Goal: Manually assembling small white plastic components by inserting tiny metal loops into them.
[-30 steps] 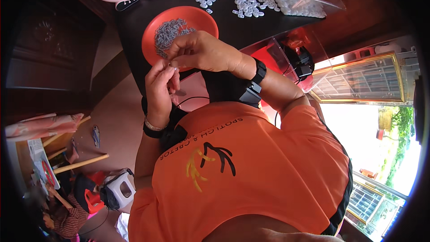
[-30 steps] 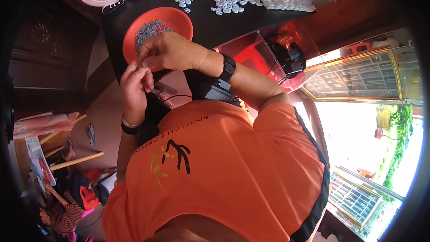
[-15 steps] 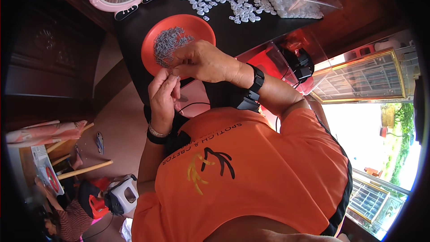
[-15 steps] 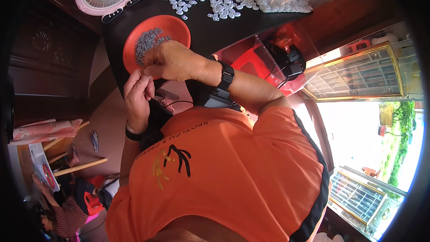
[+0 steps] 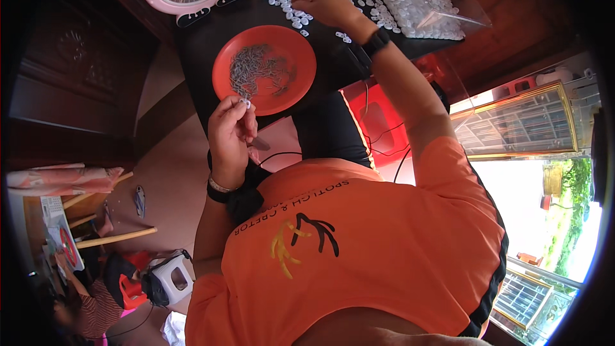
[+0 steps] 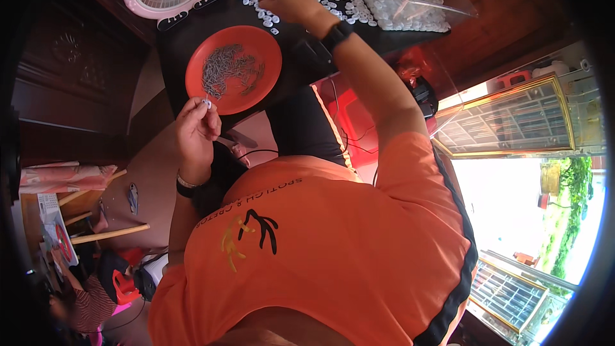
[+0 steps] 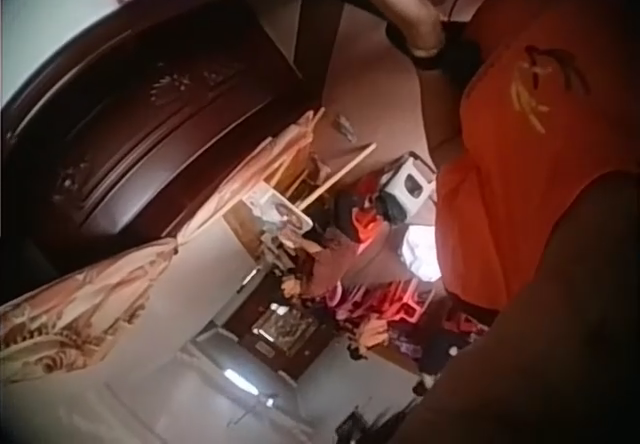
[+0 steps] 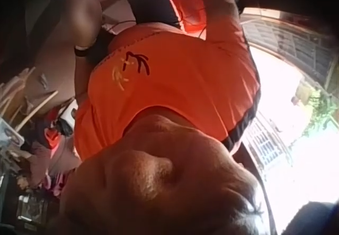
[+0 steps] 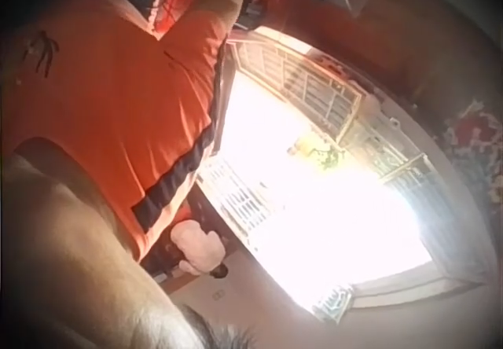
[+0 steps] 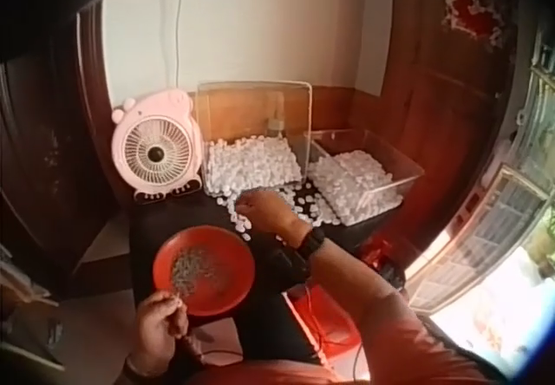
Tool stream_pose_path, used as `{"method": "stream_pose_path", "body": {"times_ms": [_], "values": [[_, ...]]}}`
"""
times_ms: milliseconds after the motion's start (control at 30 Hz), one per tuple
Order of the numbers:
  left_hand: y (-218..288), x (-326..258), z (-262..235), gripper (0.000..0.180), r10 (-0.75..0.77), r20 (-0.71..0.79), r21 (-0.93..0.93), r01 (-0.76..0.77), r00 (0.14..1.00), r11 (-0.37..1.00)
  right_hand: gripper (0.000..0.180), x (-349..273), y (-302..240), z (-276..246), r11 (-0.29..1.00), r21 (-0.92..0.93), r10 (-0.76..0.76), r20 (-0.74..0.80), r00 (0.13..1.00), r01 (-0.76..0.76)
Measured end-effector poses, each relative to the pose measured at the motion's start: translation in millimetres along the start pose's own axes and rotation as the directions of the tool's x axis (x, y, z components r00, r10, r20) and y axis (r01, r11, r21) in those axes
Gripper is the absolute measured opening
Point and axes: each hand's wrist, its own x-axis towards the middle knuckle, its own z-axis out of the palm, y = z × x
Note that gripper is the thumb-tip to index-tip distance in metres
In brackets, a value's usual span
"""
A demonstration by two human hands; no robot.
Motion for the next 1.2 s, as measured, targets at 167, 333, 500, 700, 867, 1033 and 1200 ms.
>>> {"method": "stream_pose_path", "body": {"times_ms": [167, 333, 500, 700, 867, 1033, 1200], "values": [[-0.8, -2.6, -0.4, 0.019, -0.037, 0.003, -0.024, 0.037, 0.999, 0.999, 0.024, 35.7, 65.1, 23.9, 0.975, -0.221, 0.013, 0.130, 0.991, 0.017], [-1.1, -5.3, -6.9, 0.018, -0.047, -0.005, -0.017, 0.047, 0.999, 0.999, 0.024, 44.0, 71.5, 36.5, 0.970, -0.241, 0.037, 0.226, 0.973, 0.019], [0.2, -7.8, -6.6, 0.018, -0.043, -0.008, -0.028, 0.043, 0.999, 0.999, 0.025, 37.4, 65.5, 37.2, 0.978, -0.184, -0.064, 0.175, 0.983, 0.097], [0.6, -10.2, -6.6, 0.018, -0.035, 0.018, -0.039, 0.035, 0.999, 0.999, 0.022, 37.6, 51.1, 27.1, 0.952, -0.294, -0.004, 0.254, 0.967, 0.081], [3.4, -11.3, -6.9, 0.018, -0.019, 0.001, -0.035, 0.019, 1.000, 0.999, 0.024, 26.0, 49.9, 8.7, 0.999, 0.044, -0.017, 0.120, 0.993, 0.012], [6.2, -9.9, 0.0, 0.019, 0.020, -0.048, -0.016, -0.021, 0.999, 1.000, 0.025, -10.0, 0.9, -0.9, 0.744, 0.639, 0.154, 0.123, 0.980, -0.197], [10.3, -1.8, 12.2, 0.018, 0.140, -0.088, 0.005, -0.140, 0.986, 0.990, 0.020, -56.7, -67.9, 7.2, 0.358, 0.905, 0.052, 0.225, 0.973, -0.229]]}}
